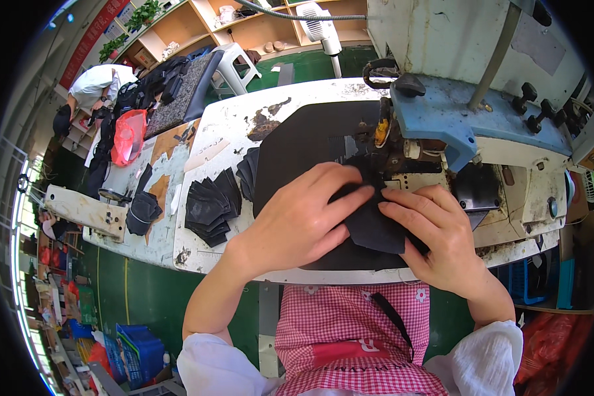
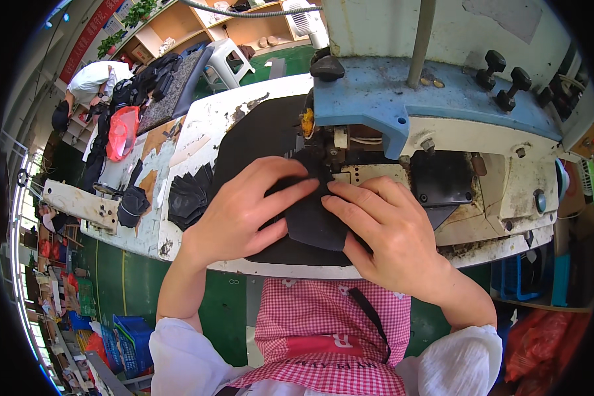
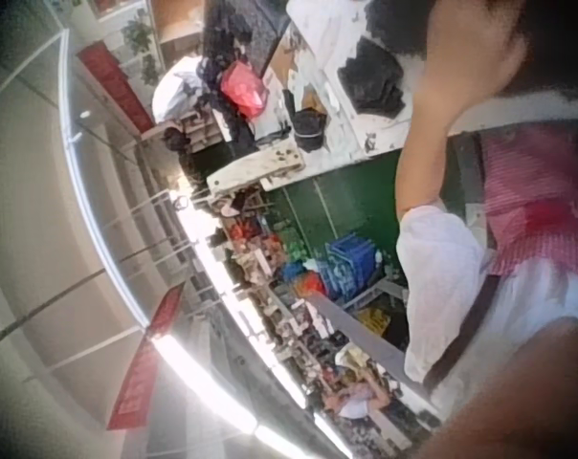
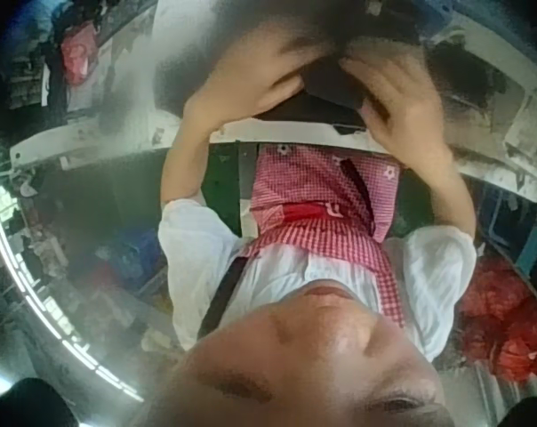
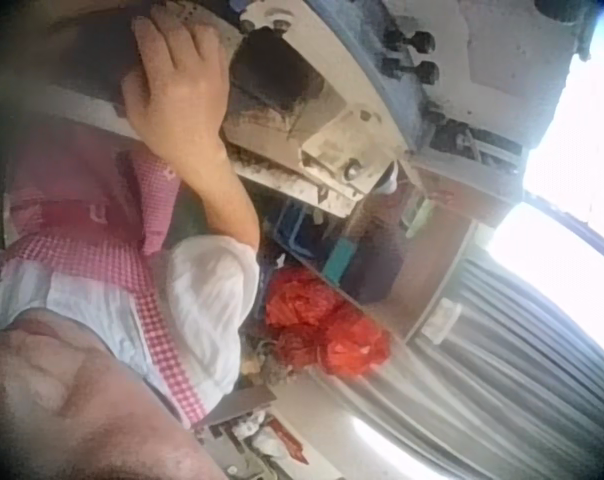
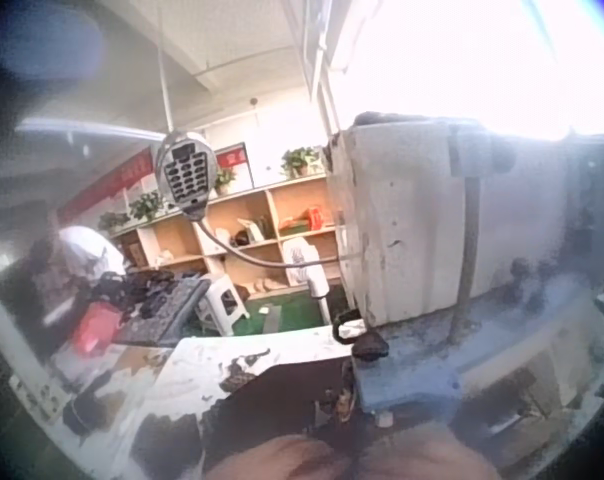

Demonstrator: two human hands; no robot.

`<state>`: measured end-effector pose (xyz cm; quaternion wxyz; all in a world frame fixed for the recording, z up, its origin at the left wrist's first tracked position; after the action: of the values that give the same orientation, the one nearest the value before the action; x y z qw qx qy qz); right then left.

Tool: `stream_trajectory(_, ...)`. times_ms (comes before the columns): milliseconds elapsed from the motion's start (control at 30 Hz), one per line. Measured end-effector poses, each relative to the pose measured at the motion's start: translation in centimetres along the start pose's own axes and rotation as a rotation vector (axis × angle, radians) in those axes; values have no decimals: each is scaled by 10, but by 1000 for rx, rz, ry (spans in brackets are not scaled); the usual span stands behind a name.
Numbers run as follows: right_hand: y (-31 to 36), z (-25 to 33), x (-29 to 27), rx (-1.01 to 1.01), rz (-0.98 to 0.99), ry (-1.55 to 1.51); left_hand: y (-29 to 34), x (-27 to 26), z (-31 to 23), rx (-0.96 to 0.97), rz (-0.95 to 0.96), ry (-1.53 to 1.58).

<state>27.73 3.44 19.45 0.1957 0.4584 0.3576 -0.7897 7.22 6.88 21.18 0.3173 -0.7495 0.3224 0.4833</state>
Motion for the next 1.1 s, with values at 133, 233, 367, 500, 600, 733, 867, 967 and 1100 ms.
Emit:
stream_trajectory(133,0,0,0,1,-2,0,5,-1,6,160,47,-140)
stream_trajectory(233,1,0,0,-6,-8,10,4,-1,10,161,55,-153)
stream_trajectory(367,2,2,-1,1,-7,10,2,-2,15,149,73,-148)
stream_trajectory(500,4,0,-2,5,-30,35,-3,-3,23,149,83,-151)
stream_trajectory(600,1,5,-3,-10,-37,62,-3,-5,32,163,86,-127)
stream_trajectory(733,16,7,12,-310,-257,152,-2,-9,44,169,109,-83)
stream_trajectory(867,59,14,60,-582,-19,198,-17,-11,54,209,105,-74)
stream_trajectory(967,65,-7,113,-219,314,105,-14,-9,53,186,76,-129)
stream_trajectory(1100,78,-15,139,143,459,1,-11,-3,46,113,-17,-296)
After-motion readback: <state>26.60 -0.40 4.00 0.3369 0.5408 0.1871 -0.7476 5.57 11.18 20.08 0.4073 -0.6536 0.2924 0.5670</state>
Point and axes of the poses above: each hand's wrist, its own y-axis away from the middle knuckle, its own x-axis out of the palm, z = x × y, the point moved 3 cm from there along -y, towards the middle knuckle, and after that the axes turned 14 degrees about z, right-handed, at the moved point
